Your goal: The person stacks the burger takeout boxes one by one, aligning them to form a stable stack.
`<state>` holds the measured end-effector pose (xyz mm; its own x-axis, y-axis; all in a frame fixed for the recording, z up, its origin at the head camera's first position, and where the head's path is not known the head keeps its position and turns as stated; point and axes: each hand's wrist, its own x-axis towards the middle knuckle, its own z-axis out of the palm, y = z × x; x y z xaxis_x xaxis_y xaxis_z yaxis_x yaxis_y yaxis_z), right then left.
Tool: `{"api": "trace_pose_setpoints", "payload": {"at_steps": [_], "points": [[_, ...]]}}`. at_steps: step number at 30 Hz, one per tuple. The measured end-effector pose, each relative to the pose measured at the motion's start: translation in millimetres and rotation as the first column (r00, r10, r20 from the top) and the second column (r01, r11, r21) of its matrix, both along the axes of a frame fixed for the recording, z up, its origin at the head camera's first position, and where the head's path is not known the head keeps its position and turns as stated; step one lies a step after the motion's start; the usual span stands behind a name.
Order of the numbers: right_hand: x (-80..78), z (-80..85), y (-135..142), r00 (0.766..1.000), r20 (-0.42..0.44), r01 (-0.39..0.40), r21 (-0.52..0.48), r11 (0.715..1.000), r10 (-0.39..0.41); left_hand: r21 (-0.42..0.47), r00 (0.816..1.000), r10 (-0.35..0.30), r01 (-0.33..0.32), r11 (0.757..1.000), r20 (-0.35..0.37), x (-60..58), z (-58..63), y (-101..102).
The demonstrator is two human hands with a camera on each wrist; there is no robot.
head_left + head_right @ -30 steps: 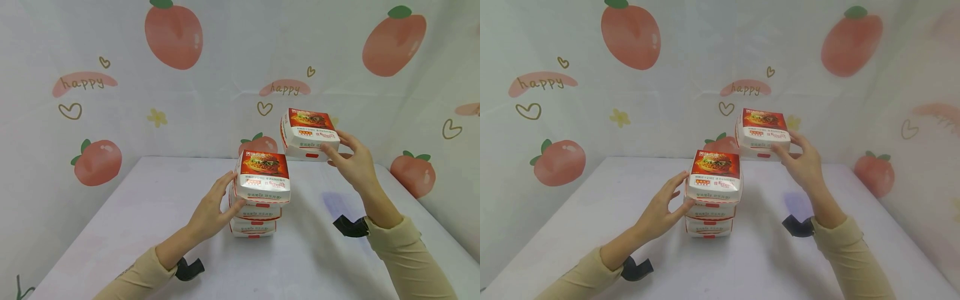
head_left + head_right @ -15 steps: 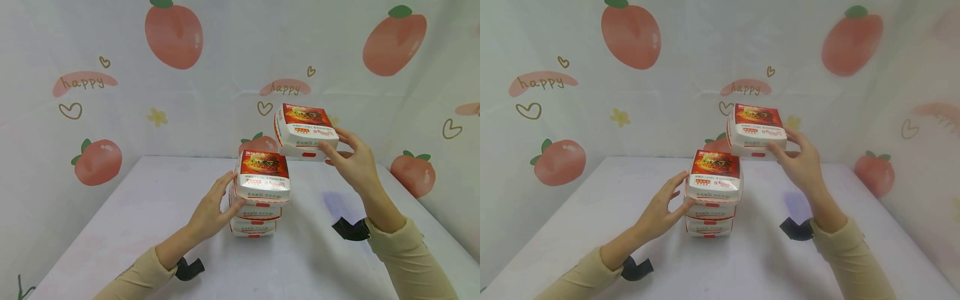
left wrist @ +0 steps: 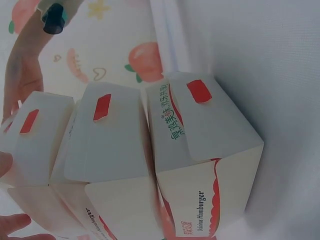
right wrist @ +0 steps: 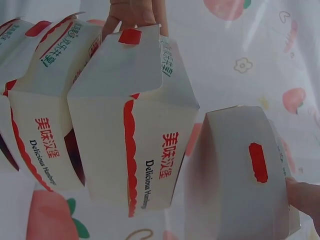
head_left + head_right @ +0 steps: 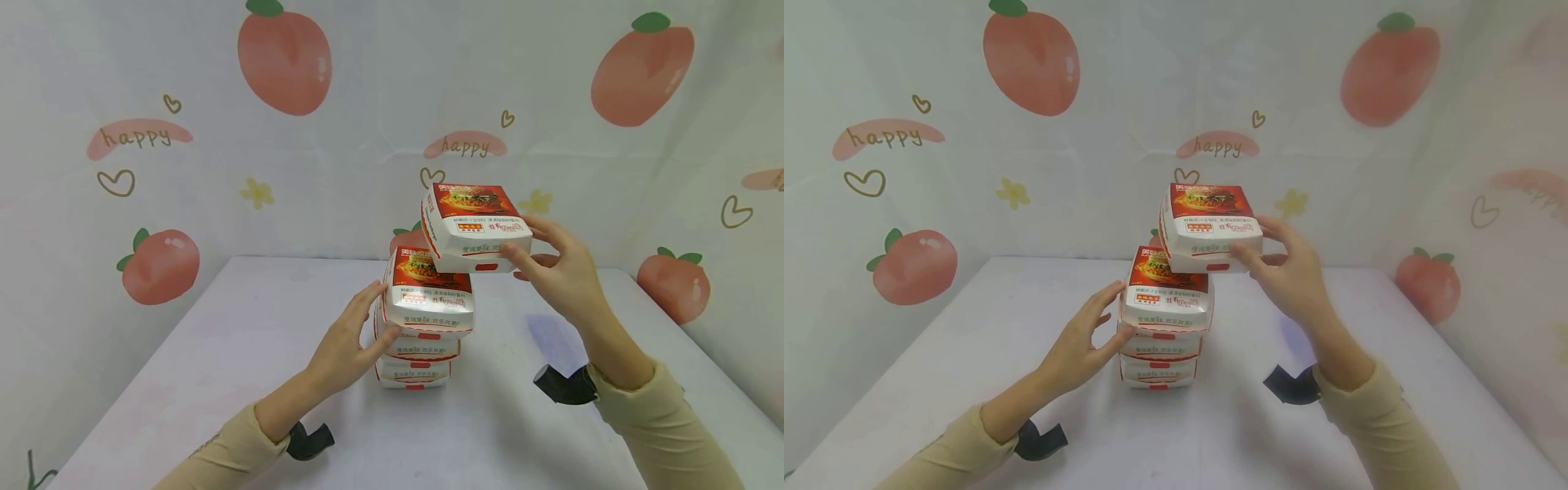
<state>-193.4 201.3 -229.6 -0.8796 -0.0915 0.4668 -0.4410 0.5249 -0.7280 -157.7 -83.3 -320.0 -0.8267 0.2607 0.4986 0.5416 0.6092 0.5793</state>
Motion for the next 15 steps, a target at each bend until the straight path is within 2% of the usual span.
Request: {"api": "trace_pose_setpoints", "payload": {"at_steps": [15], "points": [[6.6,-0.2,-15,0.997,0.038,-0.068,-0.003,0.998,0.068,0.003,1.000,-0.001,0.001,1.000,-0.003,0.2,0.1,0]]}}
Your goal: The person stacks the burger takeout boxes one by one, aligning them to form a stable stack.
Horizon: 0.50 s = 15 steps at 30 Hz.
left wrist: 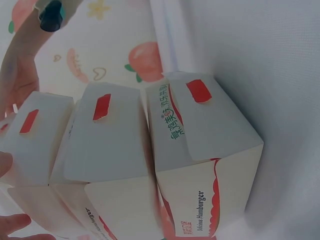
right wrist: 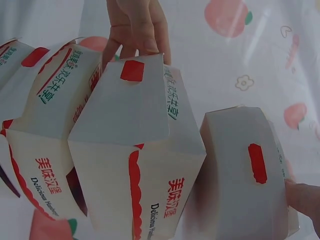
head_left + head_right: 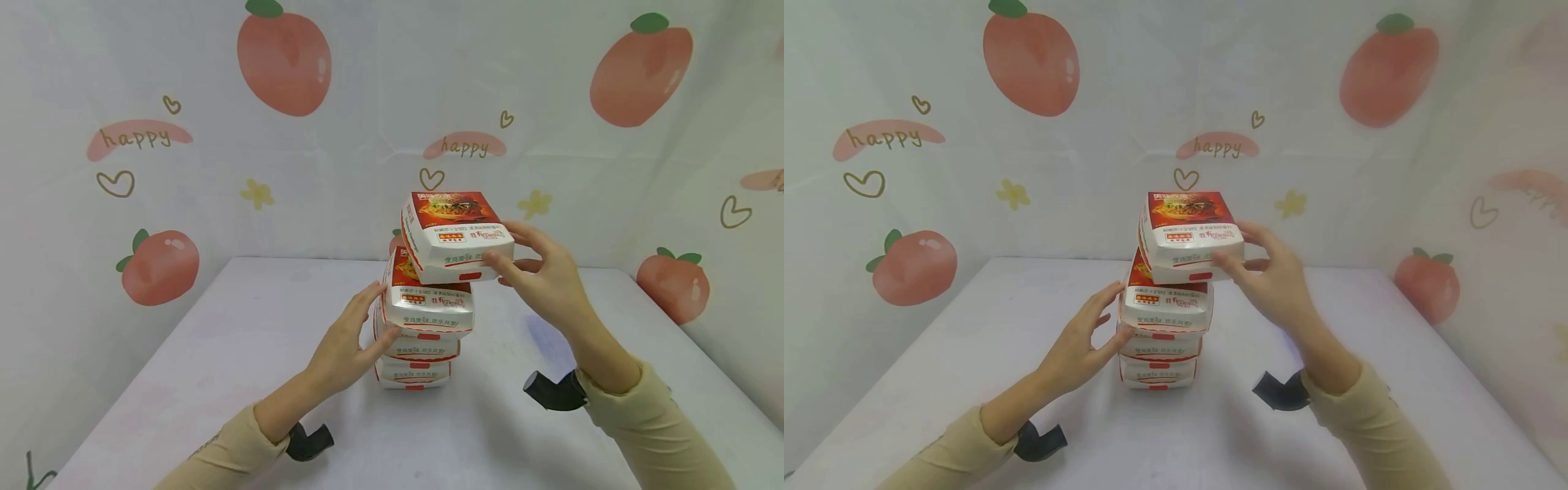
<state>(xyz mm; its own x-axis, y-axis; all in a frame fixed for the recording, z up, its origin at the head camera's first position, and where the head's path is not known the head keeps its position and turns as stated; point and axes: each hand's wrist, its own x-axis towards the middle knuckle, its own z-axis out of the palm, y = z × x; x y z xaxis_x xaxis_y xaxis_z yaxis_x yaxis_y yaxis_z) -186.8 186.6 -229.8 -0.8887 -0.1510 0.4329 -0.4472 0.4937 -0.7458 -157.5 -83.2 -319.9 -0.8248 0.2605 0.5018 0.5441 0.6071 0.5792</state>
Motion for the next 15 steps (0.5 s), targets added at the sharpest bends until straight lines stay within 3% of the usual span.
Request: {"api": "trace_pose_setpoints", "payload": {"at_steps": [15], "points": [[5.5,-1.7,-11.1,0.999,0.033,-0.021,0.012,1.000,0.021,-0.004,1.000,0.005,-0.005,1.000,0.008,-0.5,-0.5,0.2]]}}
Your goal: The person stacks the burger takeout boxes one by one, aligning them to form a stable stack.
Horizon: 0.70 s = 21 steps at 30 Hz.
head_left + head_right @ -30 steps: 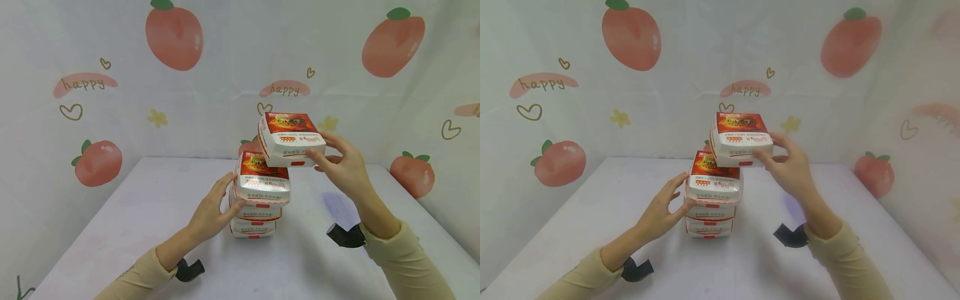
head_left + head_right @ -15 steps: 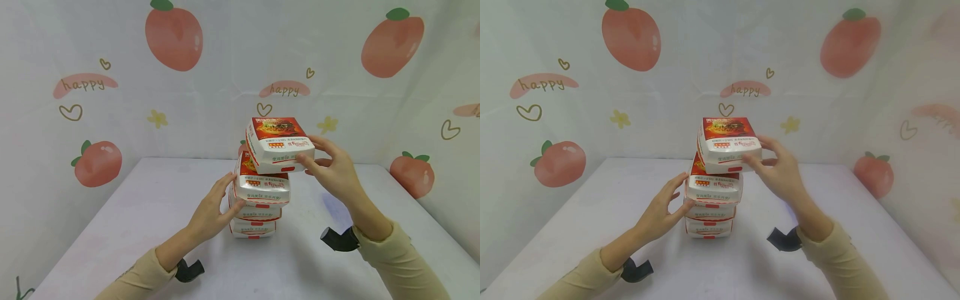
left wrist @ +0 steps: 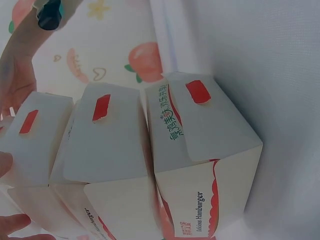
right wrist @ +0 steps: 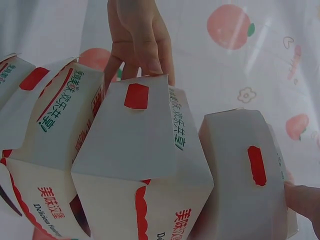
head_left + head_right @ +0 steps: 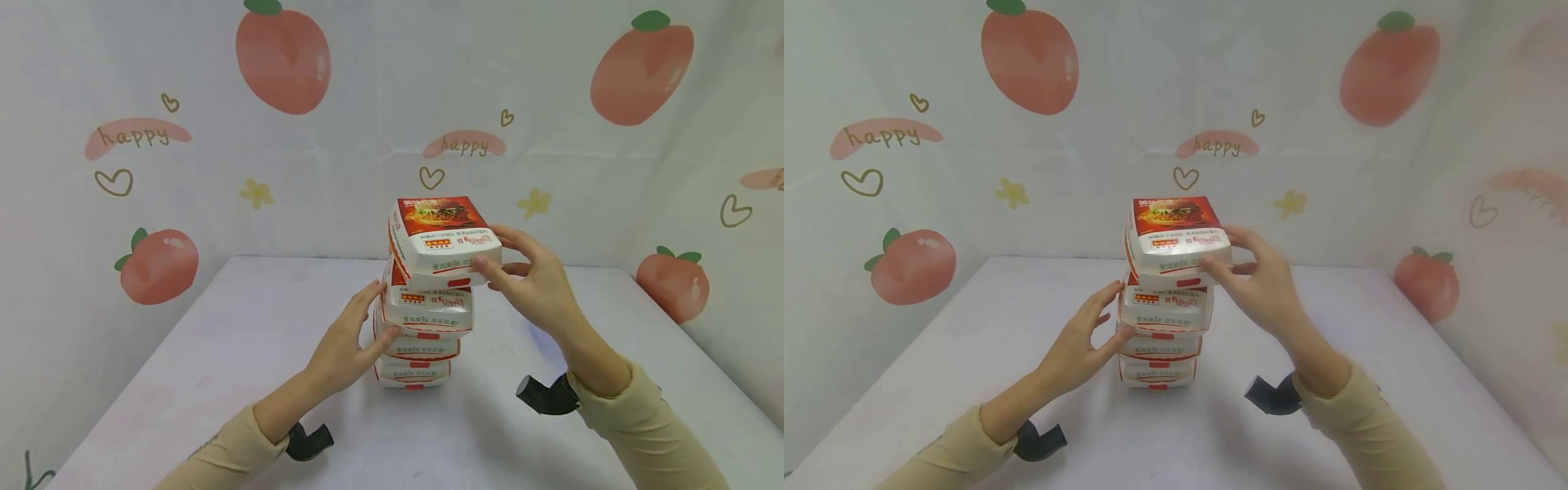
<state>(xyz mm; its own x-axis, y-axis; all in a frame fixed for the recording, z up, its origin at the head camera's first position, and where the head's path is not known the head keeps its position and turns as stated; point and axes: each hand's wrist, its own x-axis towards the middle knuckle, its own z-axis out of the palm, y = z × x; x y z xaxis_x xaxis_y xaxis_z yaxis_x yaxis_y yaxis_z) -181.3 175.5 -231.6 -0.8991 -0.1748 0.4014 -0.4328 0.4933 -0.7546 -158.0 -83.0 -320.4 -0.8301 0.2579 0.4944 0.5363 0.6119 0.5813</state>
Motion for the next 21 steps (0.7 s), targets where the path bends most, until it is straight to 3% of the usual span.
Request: {"api": "trace_pose_setpoints", "payload": {"at_steps": [21], "points": [[3.5,-1.9,-8.0,1.000,0.002,0.008,0.052,0.999,-0.008,-0.001,1.000,0.007,-0.007,1.000,0.015,1.1,-1.6,-0.5]]}}
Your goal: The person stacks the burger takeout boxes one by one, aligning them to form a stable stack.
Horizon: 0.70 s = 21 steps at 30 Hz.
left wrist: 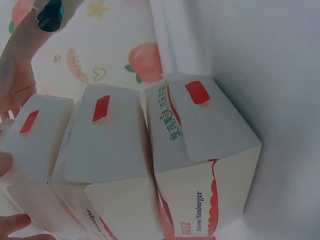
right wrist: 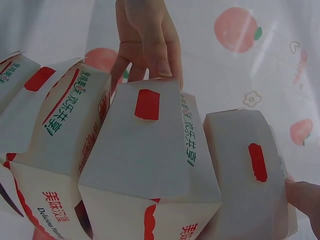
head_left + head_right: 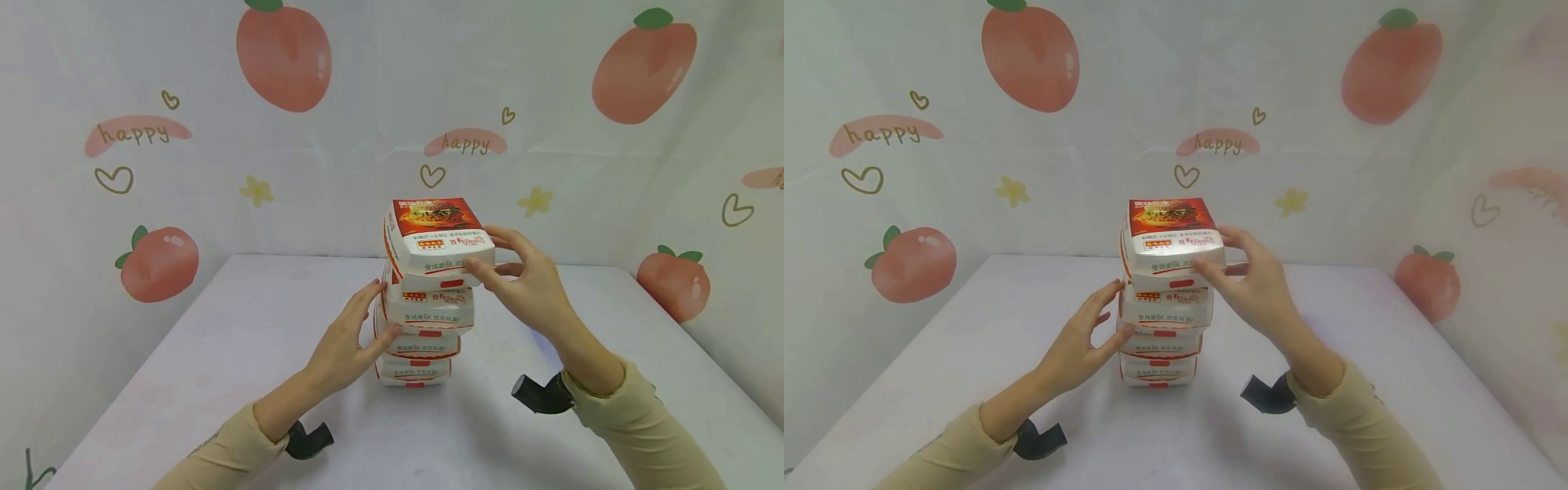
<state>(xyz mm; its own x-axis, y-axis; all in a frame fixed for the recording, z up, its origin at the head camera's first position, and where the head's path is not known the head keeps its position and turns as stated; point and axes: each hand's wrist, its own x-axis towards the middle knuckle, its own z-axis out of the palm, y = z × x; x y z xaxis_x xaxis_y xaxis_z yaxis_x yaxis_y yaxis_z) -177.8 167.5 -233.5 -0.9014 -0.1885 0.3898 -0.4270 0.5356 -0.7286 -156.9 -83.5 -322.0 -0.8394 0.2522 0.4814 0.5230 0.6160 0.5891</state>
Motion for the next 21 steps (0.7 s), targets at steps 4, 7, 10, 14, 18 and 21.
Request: {"api": "trace_pose_setpoints", "payload": {"at_steps": [4,7,10,14,18,21], "points": [[-0.6,-0.5,0.2,1.000,0.002,0.001,0.012,1.000,-0.001,-0.003,1.000,0.002,-0.002,1.000,0.000,-0.4,0.1,0.8],[-1.3,-1.1,0.4,1.000,0.000,0.006,0.025,1.000,-0.006,-0.007,1.000,0.005,-0.005,1.000,0.000,-0.9,-0.2,1.3],[-2.0,-1.7,0.5,1.000,-0.004,0.009,0.035,0.999,-0.009,-0.008,1.000,0.009,-0.009,1.000,0.003,-1.4,-0.6,1.7],[-3.2,-2.3,0.7,1.000,-0.010,0.005,0.034,0.999,-0.005,-0.009,1.000,0.015,-0.015,1.000,0.005,-1.9,-1.2,2.3],[-5.3,-3.4,0.9,1.000,-0.020,0.000,0.038,0.999,0.001,-0.009,1.000,0.019,-0.019,1.000,0.005,-2.6,-1.7,3.2],[-7.3,-4.7,1.2,1.000,-0.030,0.000,0.047,0.999,0.001,-0.005,1.000,0.021,-0.021,1.000,0.005,-3.1,-2.0,3.9]]}}
